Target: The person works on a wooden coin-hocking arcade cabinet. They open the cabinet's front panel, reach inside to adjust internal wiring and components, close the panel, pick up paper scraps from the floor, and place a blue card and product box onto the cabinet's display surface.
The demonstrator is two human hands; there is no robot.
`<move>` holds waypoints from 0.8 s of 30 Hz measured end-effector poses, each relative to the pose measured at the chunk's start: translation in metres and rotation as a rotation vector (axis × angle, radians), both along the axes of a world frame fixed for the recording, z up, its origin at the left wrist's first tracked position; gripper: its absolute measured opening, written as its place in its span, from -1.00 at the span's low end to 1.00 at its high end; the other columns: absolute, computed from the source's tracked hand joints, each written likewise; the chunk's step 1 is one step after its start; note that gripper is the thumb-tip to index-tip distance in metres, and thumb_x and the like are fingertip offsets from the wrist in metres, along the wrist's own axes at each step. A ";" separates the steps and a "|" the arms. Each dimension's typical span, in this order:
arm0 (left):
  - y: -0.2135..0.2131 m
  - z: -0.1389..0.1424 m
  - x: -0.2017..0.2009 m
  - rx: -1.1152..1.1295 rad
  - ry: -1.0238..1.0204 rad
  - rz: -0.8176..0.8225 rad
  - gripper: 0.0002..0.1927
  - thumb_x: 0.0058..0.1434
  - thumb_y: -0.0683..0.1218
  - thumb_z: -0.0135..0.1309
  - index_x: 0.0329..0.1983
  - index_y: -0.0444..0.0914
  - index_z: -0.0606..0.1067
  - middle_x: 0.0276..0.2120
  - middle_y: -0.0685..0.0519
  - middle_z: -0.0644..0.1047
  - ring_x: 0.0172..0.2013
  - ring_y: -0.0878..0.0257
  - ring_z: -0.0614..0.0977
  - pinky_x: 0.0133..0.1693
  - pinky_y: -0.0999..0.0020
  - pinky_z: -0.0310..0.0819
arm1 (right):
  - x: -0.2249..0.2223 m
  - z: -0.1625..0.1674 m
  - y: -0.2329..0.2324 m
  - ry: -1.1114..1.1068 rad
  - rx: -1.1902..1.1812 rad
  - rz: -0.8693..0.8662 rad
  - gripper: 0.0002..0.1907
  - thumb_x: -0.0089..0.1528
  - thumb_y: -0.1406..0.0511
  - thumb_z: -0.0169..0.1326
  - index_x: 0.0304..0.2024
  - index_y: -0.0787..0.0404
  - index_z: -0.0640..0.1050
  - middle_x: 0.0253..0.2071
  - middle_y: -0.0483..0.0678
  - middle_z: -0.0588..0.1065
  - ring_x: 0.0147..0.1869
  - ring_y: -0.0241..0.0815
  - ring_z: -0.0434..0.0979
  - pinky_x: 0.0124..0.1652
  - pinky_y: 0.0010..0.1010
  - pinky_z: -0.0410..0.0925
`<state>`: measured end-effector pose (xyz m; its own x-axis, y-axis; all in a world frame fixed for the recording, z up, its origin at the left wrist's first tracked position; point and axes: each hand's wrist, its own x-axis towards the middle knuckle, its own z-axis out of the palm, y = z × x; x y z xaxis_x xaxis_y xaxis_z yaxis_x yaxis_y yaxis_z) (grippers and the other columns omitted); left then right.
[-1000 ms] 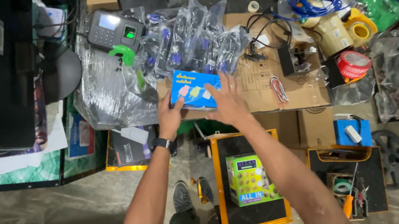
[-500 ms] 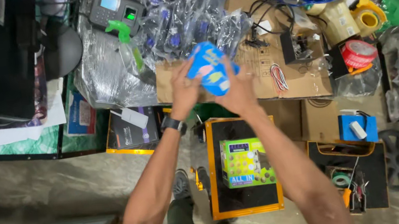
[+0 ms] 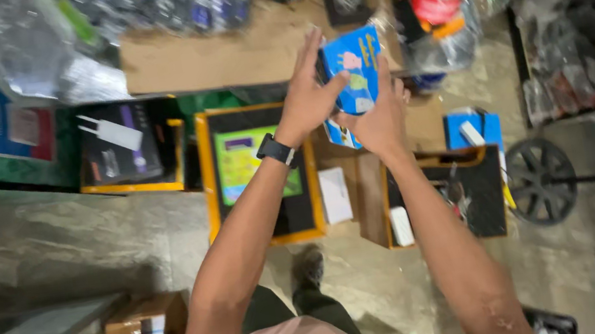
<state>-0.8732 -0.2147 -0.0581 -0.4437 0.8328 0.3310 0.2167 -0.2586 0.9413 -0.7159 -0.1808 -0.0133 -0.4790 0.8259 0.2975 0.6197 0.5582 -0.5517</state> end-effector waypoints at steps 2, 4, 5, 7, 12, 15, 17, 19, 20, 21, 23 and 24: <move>0.003 -0.024 0.043 -0.115 0.173 0.017 -0.17 0.22 -0.03 0.27 0.46 -0.39 0.18 0.40 -0.34 0.25 0.44 -0.20 0.24 0.41 0.07 0.11 | 0.044 -0.023 -0.002 -0.039 -0.094 -0.048 0.31 -0.17 0.15 0.54 0.47 0.29 0.07 0.20 0.33 0.39 0.26 0.35 0.35 0.20 0.06 0.26; -0.001 -0.050 0.088 -0.307 0.111 -0.038 -0.17 0.20 0.05 0.15 0.45 -0.40 0.18 0.40 -0.39 0.27 0.45 -0.25 0.20 0.41 0.06 0.11 | 0.077 -0.060 -0.007 -0.120 -0.199 -0.120 0.28 -0.19 0.17 0.53 0.46 0.26 0.10 0.13 0.31 0.45 0.18 0.35 0.42 0.11 0.08 0.31; -0.008 -0.063 0.115 -0.363 0.124 -0.060 -0.17 0.24 0.07 0.11 0.46 -0.43 0.16 0.40 -0.46 0.22 0.45 -0.30 0.16 0.42 0.03 0.06 | 0.092 -0.080 -0.012 -0.138 -0.244 -0.135 0.22 -0.09 0.15 0.48 0.48 0.25 0.11 0.12 0.33 0.45 0.18 0.36 0.44 0.12 0.08 0.32; -0.024 -0.087 0.166 -0.457 0.104 -0.074 -0.17 0.28 0.09 0.08 0.46 -0.47 0.14 0.38 -0.59 0.13 0.43 -0.42 0.08 0.41 -0.04 -0.03 | 0.114 -0.121 -0.024 -0.167 -0.325 -0.148 0.09 0.10 0.10 0.37 0.53 0.24 0.11 0.09 0.37 0.46 0.18 0.37 0.47 0.14 0.07 0.36; -0.078 -0.154 0.224 -0.604 -0.189 0.161 -0.36 0.33 0.03 -0.04 0.39 -0.42 0.24 0.37 -0.38 0.29 0.39 -0.26 0.25 0.36 0.05 0.08 | 0.144 -0.190 -0.059 -0.354 -0.431 -0.189 0.19 -0.06 0.12 0.34 0.56 0.17 0.10 0.06 0.42 0.45 0.17 0.39 0.49 0.21 0.01 0.35; -0.101 -0.215 0.225 -0.648 -0.255 0.309 -0.52 0.28 -0.09 -0.12 0.25 -0.32 0.43 0.16 -0.26 0.52 0.18 -0.13 0.54 0.21 0.13 0.38 | 0.148 -0.217 -0.076 -0.418 -0.606 -0.305 0.30 -0.20 0.07 0.44 0.51 0.09 0.10 0.12 0.41 0.40 0.23 0.42 0.41 0.24 0.00 0.28; -0.108 -0.259 0.220 -0.718 -0.074 0.392 -0.61 0.21 -0.16 -0.08 0.08 -0.32 0.55 0.06 -0.23 0.60 0.09 -0.12 0.60 0.13 0.12 0.46 | 0.147 -0.228 -0.082 -0.409 -0.646 -0.336 0.27 -0.16 0.05 0.45 0.50 0.06 0.11 0.16 0.40 0.37 0.25 0.43 0.37 0.22 0.03 0.27; -0.118 -0.296 0.222 -0.738 -0.125 0.392 -0.66 0.22 -0.20 -0.11 -0.01 -0.33 0.57 -0.05 -0.22 0.62 0.02 -0.10 0.62 0.07 0.13 0.49 | 0.148 -0.240 -0.086 -0.405 -0.603 -0.334 0.25 -0.15 0.11 0.44 0.51 0.05 0.11 0.18 0.38 0.35 0.24 0.43 0.37 0.17 0.06 0.28; -0.122 -0.312 0.224 -0.746 -0.149 0.391 -0.68 0.22 -0.23 -0.12 -0.05 -0.34 0.58 -0.11 -0.21 0.63 -0.02 -0.09 0.64 0.04 0.13 0.51 | 0.149 -0.247 -0.086 -0.329 -0.664 -0.322 0.24 -0.16 0.09 0.41 0.50 0.06 0.10 0.16 0.33 0.39 0.22 0.36 0.43 0.17 0.02 0.31; -0.125 -0.327 0.226 -0.700 -0.151 0.422 -0.70 0.19 -0.24 -0.09 -0.07 -0.35 0.57 -0.13 -0.20 0.62 -0.05 -0.08 0.63 0.00 0.13 0.51 | 0.151 -0.255 -0.086 -0.248 -0.722 -0.310 0.24 -0.18 0.08 0.38 0.49 0.07 0.09 0.15 0.28 0.43 0.21 0.29 0.49 0.17 -0.03 0.35; -0.128 -0.354 0.228 -0.607 -0.149 0.484 -0.73 0.14 -0.27 -0.03 -0.09 -0.36 0.54 -0.18 -0.17 0.59 -0.11 -0.07 0.62 -0.08 0.12 0.51 | 0.151 -0.276 -0.085 -0.214 -0.746 -0.286 0.22 -0.17 0.07 0.38 0.48 0.07 0.10 0.15 0.26 0.43 0.21 0.27 0.49 0.17 -0.05 0.36; -0.129 -0.366 0.228 -0.630 -0.201 0.475 -0.75 0.17 -0.25 -0.01 -0.10 -0.35 0.54 -0.25 -0.14 0.58 -0.17 -0.04 0.63 -0.12 0.14 0.51 | 0.150 -0.290 -0.085 -0.270 -0.711 -0.279 0.22 -0.16 0.09 0.41 0.48 0.04 0.12 0.16 0.30 0.37 0.23 0.31 0.43 0.17 -0.03 0.34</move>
